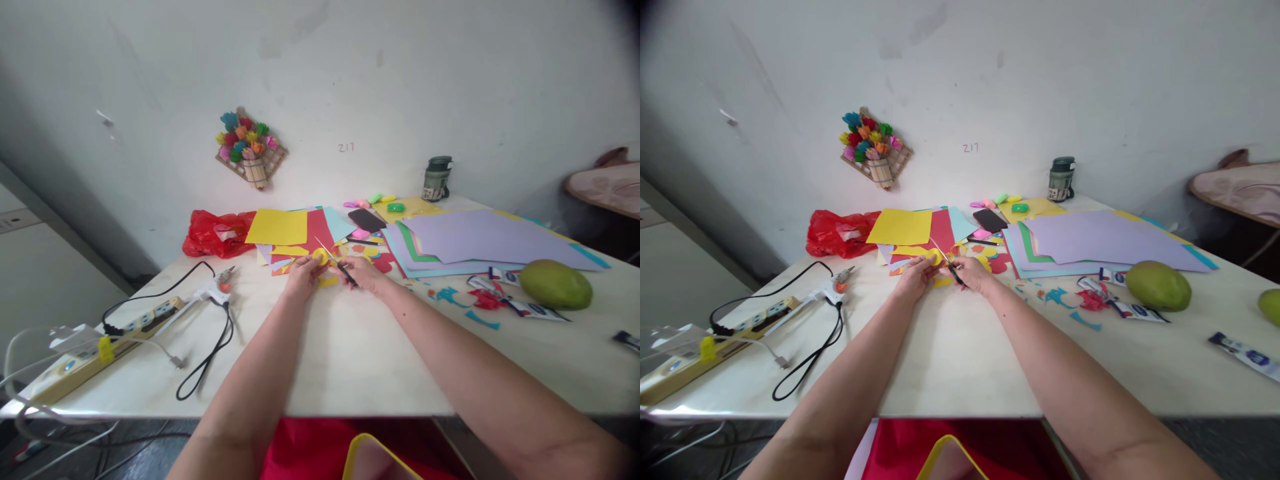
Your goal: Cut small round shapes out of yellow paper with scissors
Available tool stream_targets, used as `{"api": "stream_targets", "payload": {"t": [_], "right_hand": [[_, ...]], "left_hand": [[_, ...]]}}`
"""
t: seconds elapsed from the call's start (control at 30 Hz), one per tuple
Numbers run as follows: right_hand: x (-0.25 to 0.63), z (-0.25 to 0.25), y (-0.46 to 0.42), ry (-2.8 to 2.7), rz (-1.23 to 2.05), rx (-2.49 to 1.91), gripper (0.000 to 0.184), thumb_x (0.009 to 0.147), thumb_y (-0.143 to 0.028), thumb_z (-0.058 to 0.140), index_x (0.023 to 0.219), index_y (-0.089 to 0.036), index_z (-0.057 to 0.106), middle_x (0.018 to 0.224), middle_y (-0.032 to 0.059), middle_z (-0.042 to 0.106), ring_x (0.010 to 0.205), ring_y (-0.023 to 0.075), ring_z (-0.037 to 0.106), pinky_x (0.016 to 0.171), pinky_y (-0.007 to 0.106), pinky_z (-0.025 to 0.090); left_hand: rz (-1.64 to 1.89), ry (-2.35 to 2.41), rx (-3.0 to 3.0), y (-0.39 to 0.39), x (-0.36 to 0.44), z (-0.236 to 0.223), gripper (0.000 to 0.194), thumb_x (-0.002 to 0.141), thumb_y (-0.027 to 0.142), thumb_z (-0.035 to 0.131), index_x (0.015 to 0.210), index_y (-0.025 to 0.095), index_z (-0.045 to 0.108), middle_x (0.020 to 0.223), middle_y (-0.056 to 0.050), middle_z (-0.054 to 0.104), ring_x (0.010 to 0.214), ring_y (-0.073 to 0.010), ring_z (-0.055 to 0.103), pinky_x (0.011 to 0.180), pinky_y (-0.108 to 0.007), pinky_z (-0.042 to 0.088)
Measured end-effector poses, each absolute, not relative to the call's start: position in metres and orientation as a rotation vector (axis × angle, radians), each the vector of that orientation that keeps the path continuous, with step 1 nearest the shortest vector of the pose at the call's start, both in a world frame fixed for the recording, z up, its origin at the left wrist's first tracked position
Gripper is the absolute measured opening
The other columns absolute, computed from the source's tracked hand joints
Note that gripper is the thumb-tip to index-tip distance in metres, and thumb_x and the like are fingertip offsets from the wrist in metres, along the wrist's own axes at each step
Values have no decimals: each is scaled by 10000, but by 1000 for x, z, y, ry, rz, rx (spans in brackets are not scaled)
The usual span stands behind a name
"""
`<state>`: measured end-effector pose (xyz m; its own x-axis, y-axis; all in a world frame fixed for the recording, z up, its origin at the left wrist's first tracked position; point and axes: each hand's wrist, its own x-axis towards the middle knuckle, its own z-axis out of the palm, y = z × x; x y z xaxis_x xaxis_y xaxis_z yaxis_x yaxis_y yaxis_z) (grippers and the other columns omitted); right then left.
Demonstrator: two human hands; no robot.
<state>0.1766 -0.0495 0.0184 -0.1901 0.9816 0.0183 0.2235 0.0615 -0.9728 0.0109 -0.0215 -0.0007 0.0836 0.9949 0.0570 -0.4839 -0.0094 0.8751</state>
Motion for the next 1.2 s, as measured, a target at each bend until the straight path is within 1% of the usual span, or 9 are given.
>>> {"api": "stream_targets", "payload": {"t": [0.17,0.27,0.37,0.53,0.73,0.87,0.93,1.03,1.2], "right_hand": [[177,16,-47,-1555,1187,-1225,268,724,-354,796,736,-159,614,475,-60,529,392,59,450,374,170,387],[178,13,-44,-1544,1168,-1217,285,713,-371,798,749,-163,605,492,-57,534,414,69,465,390,182,413],[179,9,-40,-1525,1147,-1196,288,722,-384,777,792,-171,596,509,-58,538,432,81,483,394,189,417],[182,1,-32,-1544,1135,-1142,279,731,-390,748,808,-186,576,525,-73,511,413,80,471,379,196,406],[180,-2,-31,-1561,1128,-1221,294,717,-398,765,826,-185,594,539,-66,514,431,85,486,370,194,411],[180,0,-34,-1597,1134,-1262,295,729,-418,761,810,-184,601,541,-65,532,392,62,456,367,183,388],[180,0,-34,-1608,1131,-1265,306,719,-427,769,816,-182,613,534,-65,531,391,60,454,364,177,384],[180,-1,-34,-1613,1119,-1253,323,697,-442,782,817,-185,629,546,-61,530,430,68,477,363,170,400],[180,-2,-35,-1627,1075,-1239,328,683,-442,789,820,-188,633,573,-58,546,464,72,492,379,168,444]], "left_hand": [[1284,802,973,-23,12,0,348,555,298,891,630,147,587,701,-67,715,704,-206,707,734,-312,523],[1284,803,979,-24,13,1,345,547,294,893,645,148,596,684,-49,712,644,-177,689,694,-295,523],[1299,804,975,-25,13,2,327,552,282,889,675,141,620,678,-47,711,634,-161,685,692,-277,529],[1317,770,936,-23,12,2,306,574,252,875,701,146,618,729,-59,730,701,-177,709,711,-274,544],[1311,744,935,-21,11,-1,333,601,249,863,772,167,589,828,-82,751,848,-236,735,747,-294,550],[1324,754,891,-20,10,-1,348,601,252,865,742,173,557,820,-83,748,898,-272,735,776,-325,557],[1331,752,873,-20,10,-1,324,607,243,861,740,165,575,810,-76,743,906,-274,734,790,-327,557],[1341,746,845,-21,10,0,284,615,220,854,734,154,605,773,-59,729,892,-267,735,805,-323,555],[1363,711,782,-20,12,1,272,617,193,854,688,165,593,758,-50,726,914,-271,732,856,-348,555]]}}
